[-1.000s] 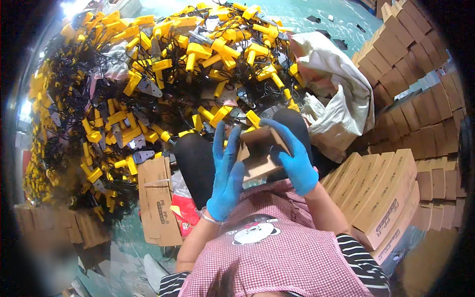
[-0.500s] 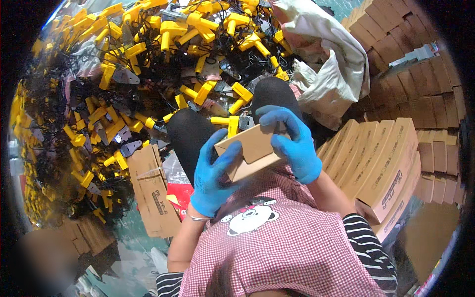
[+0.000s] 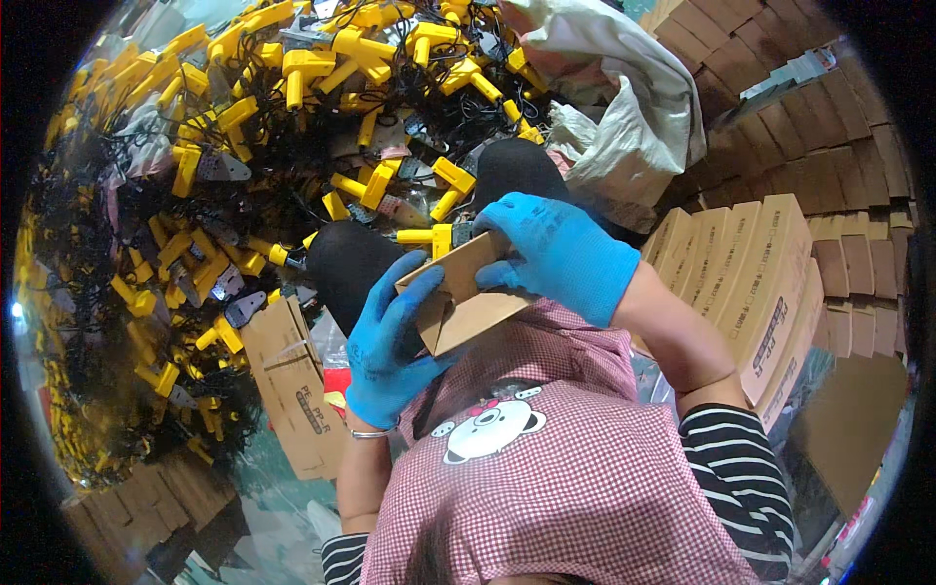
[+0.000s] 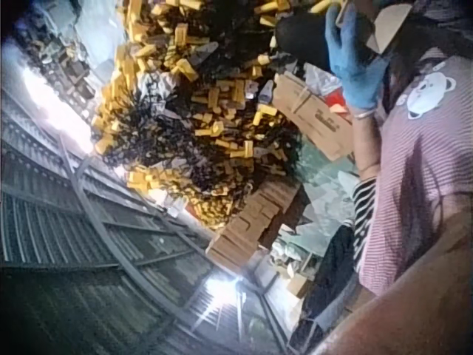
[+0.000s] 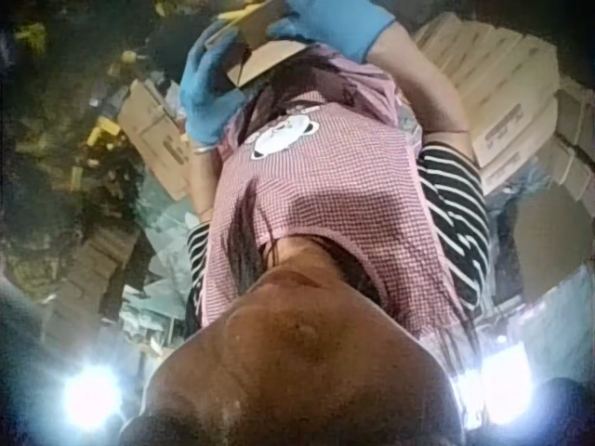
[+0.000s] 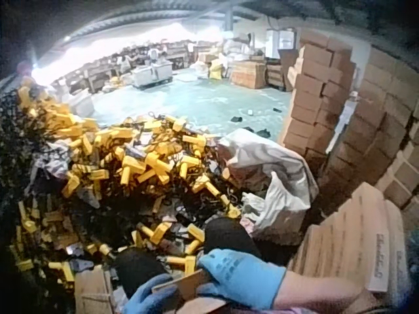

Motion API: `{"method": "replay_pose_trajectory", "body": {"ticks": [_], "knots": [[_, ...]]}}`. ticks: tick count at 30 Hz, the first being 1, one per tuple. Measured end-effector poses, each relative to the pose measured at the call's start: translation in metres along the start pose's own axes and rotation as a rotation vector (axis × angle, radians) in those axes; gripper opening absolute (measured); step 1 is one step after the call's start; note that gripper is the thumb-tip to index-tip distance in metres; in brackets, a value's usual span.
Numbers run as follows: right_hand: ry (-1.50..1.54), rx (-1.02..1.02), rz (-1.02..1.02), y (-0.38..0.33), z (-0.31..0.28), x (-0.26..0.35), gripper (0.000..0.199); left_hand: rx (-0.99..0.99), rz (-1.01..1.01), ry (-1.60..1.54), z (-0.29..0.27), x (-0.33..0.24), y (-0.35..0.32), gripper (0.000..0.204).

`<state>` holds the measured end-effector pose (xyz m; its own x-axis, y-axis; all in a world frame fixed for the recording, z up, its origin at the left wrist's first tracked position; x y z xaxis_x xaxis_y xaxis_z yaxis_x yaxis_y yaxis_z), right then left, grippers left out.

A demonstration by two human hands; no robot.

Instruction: The person packs yellow hardware parts and black cables into cardboard boxes by hand.

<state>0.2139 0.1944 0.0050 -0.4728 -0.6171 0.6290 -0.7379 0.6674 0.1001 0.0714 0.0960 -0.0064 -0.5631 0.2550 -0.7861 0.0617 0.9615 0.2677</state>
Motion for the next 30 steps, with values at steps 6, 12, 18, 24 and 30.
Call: {"method": "replay_pose_trajectory", "body": {"ticks": [6,12,18,24,30], "knots": [[0.463,-0.13,-0.024,0.0,-0.028,0.013,0.045,-0.254,-0.008,0.047,-0.058,0.022,-0.016,0.072],[-0.482,-0.297,-0.303,-0.02,0.006,0.014,0.052,-1.265,-0.372,-0.523,-0.267,0.073,-0.109,0.056],[0.292,-0.432,0.037,-0.033,0.024,-0.027,0.032,-1.151,-0.55,-0.259,-0.306,0.09,-0.15,0.068],[0.92,-0.211,0.666,-0.046,0.087,-0.143,0.029,-0.385,-1.018,0.64,-0.282,0.133,-0.152,0.062],[-0.043,-0.564,1.204,-0.217,0.116,-0.358,0.033,0.114,-0.326,0.814,-0.12,0.04,-0.041,0.1]]}}
Point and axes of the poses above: each hand's wrist, its own y-axis towards the middle knuckle, its own z-axis out of the palm, x = y × z, the point moved 9 cm from there along y, towards the middle knuckle, and after that the axes turned 2 degrees about -z, right-handed, at the moved point
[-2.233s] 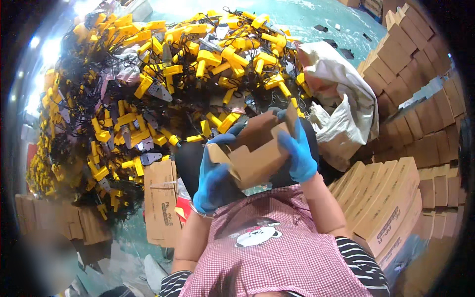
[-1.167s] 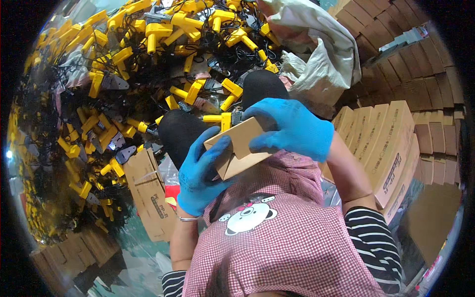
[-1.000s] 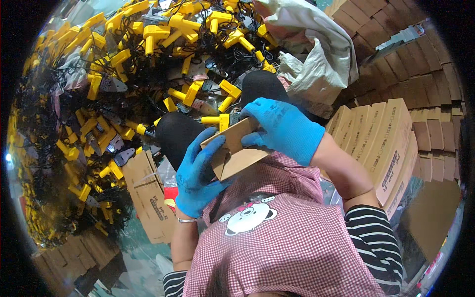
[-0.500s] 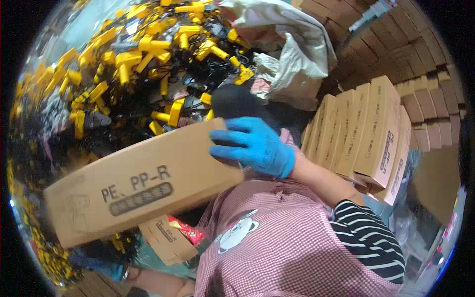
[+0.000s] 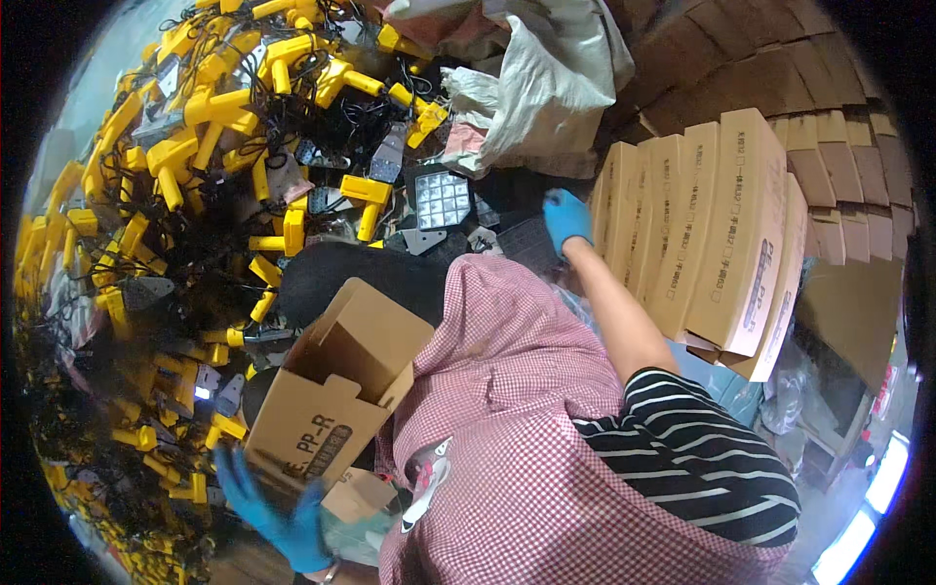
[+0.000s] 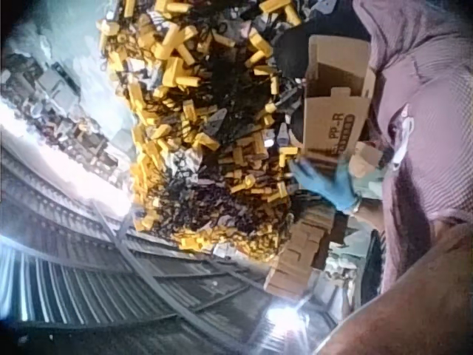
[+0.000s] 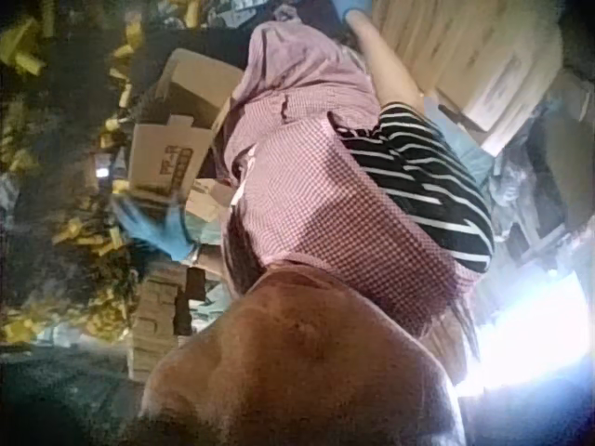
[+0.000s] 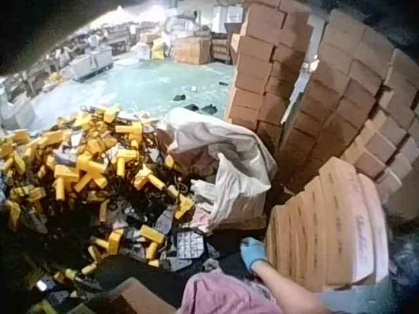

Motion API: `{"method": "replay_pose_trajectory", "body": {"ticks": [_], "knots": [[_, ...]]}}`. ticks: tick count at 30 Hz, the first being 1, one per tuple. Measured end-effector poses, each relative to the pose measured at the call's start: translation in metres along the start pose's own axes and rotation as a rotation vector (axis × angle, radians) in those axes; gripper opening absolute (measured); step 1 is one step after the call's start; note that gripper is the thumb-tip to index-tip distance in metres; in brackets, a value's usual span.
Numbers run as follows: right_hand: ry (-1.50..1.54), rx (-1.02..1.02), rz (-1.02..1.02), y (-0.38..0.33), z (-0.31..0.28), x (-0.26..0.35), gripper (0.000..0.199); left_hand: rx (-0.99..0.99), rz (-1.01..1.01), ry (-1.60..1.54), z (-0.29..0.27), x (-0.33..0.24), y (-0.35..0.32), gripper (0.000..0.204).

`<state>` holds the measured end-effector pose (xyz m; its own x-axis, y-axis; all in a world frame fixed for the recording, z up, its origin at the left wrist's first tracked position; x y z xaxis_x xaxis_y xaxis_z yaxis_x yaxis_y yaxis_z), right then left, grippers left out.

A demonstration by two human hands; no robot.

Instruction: The person packs yellow hardware parts and black cables into cardboard boxes by hand.

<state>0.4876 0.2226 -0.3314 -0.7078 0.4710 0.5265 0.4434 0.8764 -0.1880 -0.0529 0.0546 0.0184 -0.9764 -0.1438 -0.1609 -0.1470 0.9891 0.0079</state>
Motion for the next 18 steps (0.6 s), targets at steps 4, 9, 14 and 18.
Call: {"method": "replay_pose_trajectory", "body": {"ticks": [4,9,14,18], "knots": [[-0.401,0.391,0.081,-0.005,0.073,-0.107,0.037,0.044,0.12,0.233,0.029,-0.039,0.003,0.124],[-0.376,0.242,0.234,-0.03,0.071,-0.117,0.042,0.049,0.124,0.28,0.042,-0.049,0.022,0.115],[0.213,0.125,0.021,0.002,0.018,-0.025,0.026,-0.209,0.054,0.022,0.031,-0.052,0.039,0.099],[0.846,0.092,-0.232,-0.01,-0.066,0.137,0.031,-0.225,0.101,0.038,0.039,-0.06,0.035,0.094]]}}
Point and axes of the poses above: each hand's wrist, its own y-axis towards the middle knuckle, its own z-axis out of the palm, x = y × z, the point moved 9 cm from there along y, towards the middle knuckle, and after that the axes turned 2 degrees about -z, right-handed, at the moved point
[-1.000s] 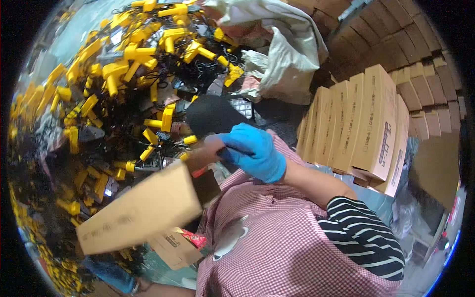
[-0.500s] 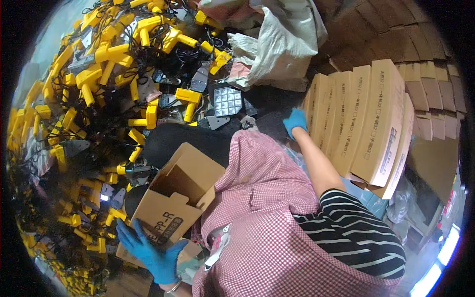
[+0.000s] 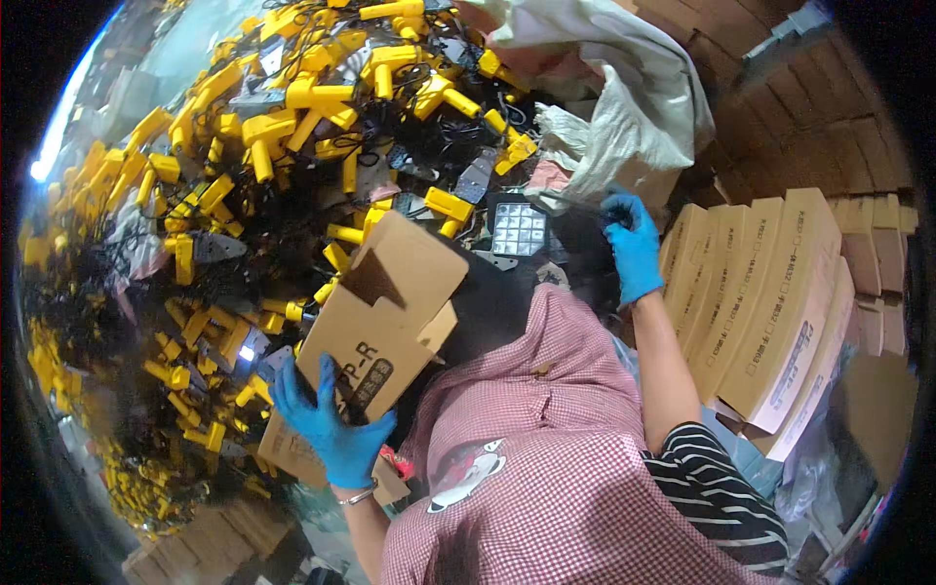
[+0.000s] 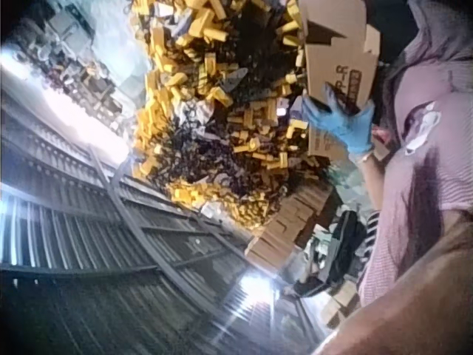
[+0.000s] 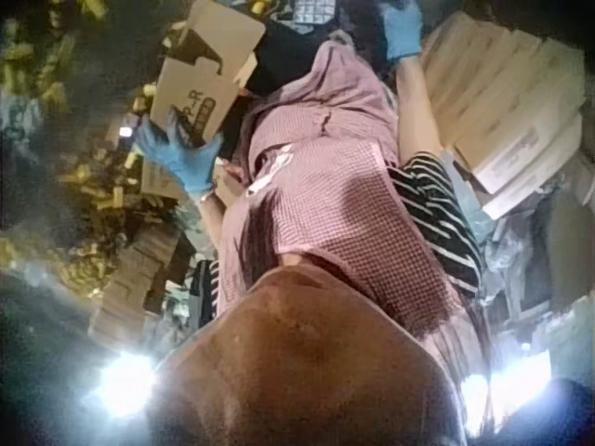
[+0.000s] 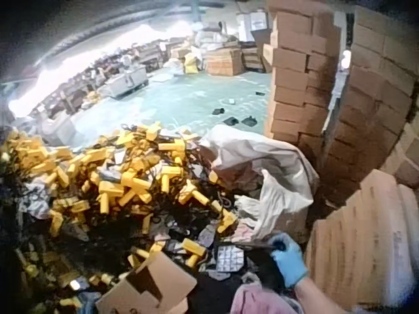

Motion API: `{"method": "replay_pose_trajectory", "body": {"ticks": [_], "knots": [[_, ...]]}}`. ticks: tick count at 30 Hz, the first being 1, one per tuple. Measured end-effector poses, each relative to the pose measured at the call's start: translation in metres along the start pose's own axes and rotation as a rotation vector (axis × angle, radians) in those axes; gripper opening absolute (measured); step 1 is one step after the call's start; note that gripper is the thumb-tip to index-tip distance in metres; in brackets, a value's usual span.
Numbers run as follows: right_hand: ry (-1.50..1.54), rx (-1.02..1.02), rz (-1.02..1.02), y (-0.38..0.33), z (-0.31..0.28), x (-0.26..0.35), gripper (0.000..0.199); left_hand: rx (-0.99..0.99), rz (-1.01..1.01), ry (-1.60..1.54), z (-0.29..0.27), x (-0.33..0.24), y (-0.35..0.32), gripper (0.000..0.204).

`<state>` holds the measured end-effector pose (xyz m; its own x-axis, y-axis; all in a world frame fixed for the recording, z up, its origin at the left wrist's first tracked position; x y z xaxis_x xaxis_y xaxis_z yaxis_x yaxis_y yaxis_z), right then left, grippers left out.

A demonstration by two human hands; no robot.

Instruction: The person packs yellow hardware parts and black cables into cardboard boxes by hand.

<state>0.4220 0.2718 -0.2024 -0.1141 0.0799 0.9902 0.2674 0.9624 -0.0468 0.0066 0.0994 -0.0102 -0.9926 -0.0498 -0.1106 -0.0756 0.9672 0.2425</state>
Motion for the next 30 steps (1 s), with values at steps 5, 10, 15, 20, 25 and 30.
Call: {"method": "replay_pose_trajectory", "body": {"ticks": [5,10,15,20,25,30], "knots": [[-0.421,0.298,-0.959,-0.066,0.098,0.201,0.041,0.006,-0.009,-0.045,0.004,-0.004,0.009,0.094],[-0.044,1.023,-0.701,-0.123,0.159,0.196,0.038,0.023,-0.033,-0.06,0.004,0.002,0.004,0.102],[0.108,1.181,-0.484,-0.106,0.169,0.174,0.035,0.053,-0.044,-0.027,-0.003,0.002,-0.003,0.102],[-0.196,0.853,-0.845,-0.09,0.182,0.174,0.028,0.116,-0.078,-0.008,-0.009,0.011,-0.006,0.101],[-0.094,1.039,-0.887,-0.126,0.195,0.187,0.02,0.184,-0.171,0.073,-0.008,0.018,-0.009,0.1],[0.133,1.097,-0.408,-0.079,0.212,0.153,0.027,0.244,-0.194,0.017,-0.011,0.021,-0.007,0.097]]}}
Point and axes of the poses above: each hand's wrist, its own y-axis towards the middle knuckle, its own z-axis out of the palm, x = y × z, the point moved 9 cm from there along y, towards the middle knuckle, and after that the axes turned 2 degrees about -z, right-handed, at the moved point
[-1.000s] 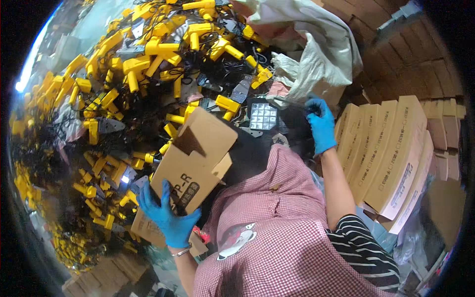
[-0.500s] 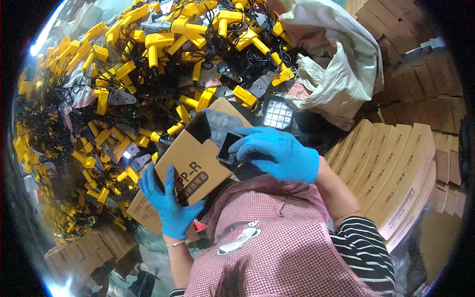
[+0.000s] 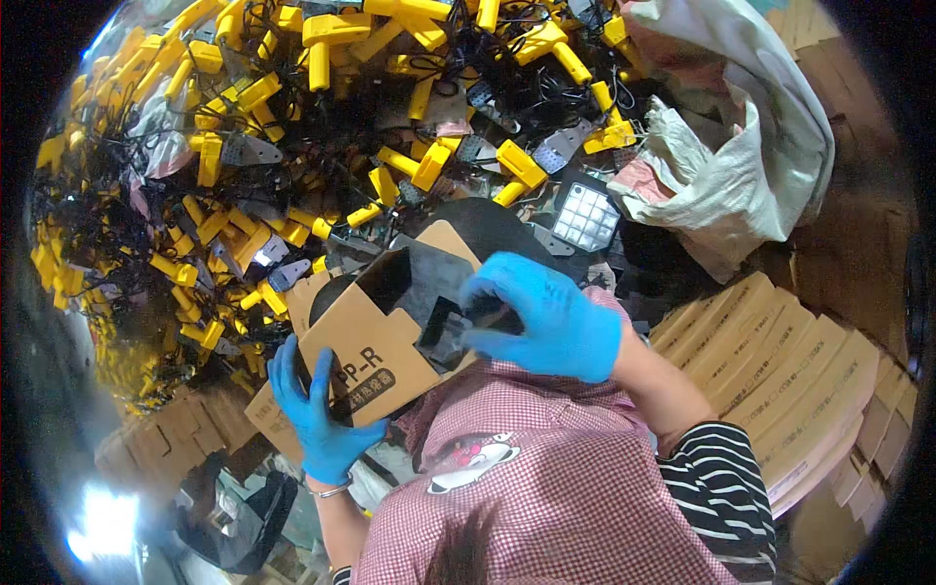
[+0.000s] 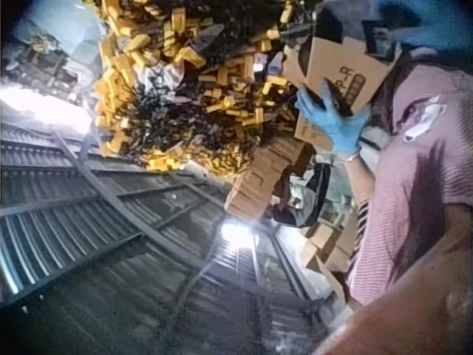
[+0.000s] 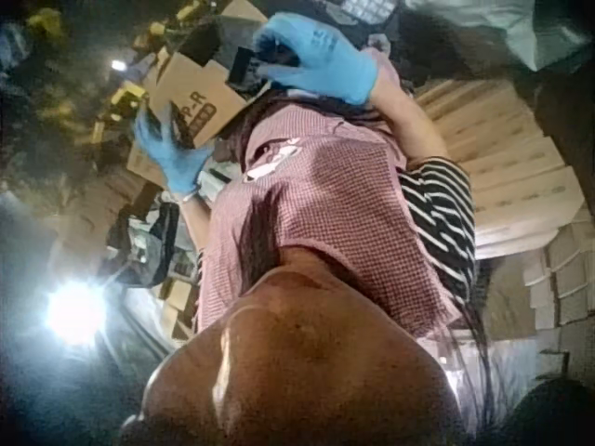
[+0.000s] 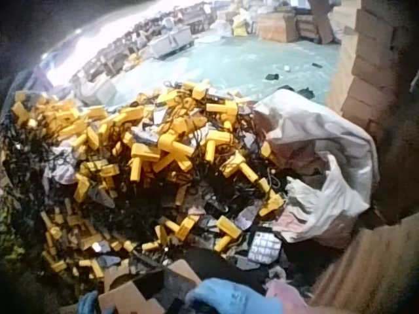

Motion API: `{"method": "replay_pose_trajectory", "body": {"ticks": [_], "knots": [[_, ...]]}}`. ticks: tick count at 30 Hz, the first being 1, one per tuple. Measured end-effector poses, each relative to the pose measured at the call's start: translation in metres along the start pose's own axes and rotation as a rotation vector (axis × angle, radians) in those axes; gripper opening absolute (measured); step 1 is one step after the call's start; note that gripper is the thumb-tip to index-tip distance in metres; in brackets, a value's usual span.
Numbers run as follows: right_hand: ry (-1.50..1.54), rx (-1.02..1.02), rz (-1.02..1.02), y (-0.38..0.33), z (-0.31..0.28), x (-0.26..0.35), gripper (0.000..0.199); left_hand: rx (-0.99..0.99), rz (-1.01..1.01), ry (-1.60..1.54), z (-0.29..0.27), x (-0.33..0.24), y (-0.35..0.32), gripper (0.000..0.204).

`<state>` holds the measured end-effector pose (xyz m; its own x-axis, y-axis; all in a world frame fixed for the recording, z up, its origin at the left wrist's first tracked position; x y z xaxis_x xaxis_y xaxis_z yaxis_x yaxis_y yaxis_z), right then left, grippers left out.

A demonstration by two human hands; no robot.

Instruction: The person packs yellow hardware parts and black cables into cardboard boxes by hand.

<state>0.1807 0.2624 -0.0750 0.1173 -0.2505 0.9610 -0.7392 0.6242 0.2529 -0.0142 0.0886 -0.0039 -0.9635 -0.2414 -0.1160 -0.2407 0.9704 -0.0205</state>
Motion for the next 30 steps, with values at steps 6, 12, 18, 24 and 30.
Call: {"method": "replay_pose_trajectory", "body": {"ticks": [6,12,18,24,30], "knots": [[-0.383,-0.159,-0.03,0.007,-0.02,0.003,0.026,0.039,0.069,0.06,-0.005,-0.02,0.024,0.093],[-0.423,-0.506,0.271,-0.039,-0.081,-0.013,0.026,-0.024,0.032,0.033,0.0,-0.01,0.037,0.095],[-0.606,-0.251,0.011,-0.005,-0.062,0.0,0.032,0.014,0.075,-0.009,0.019,-0.017,0.061,0.096],[-0.19,0.14,-0.018,0.002,-0.015,-0.033,0.037,0.028,0.096,-0.006,0.026,-0.03,0.063,0.097],[0.311,-0.215,0.372,0.05,-0.056,-0.151,0.025,-0.016,0.007,0.061,0.021,-0.019,0.035,0.097]]}}
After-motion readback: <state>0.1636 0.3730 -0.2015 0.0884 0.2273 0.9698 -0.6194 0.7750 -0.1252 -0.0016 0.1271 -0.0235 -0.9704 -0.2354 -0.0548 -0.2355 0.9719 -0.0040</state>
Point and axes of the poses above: each hand's wrist, its own y-axis towards the middle knuckle, its own z-axis out of the palm, x = y × z, the point moved 9 cm from there along y, towards the middle knuckle, and after that the axes turned 2 degrees about -z, right-handed, at the moved point
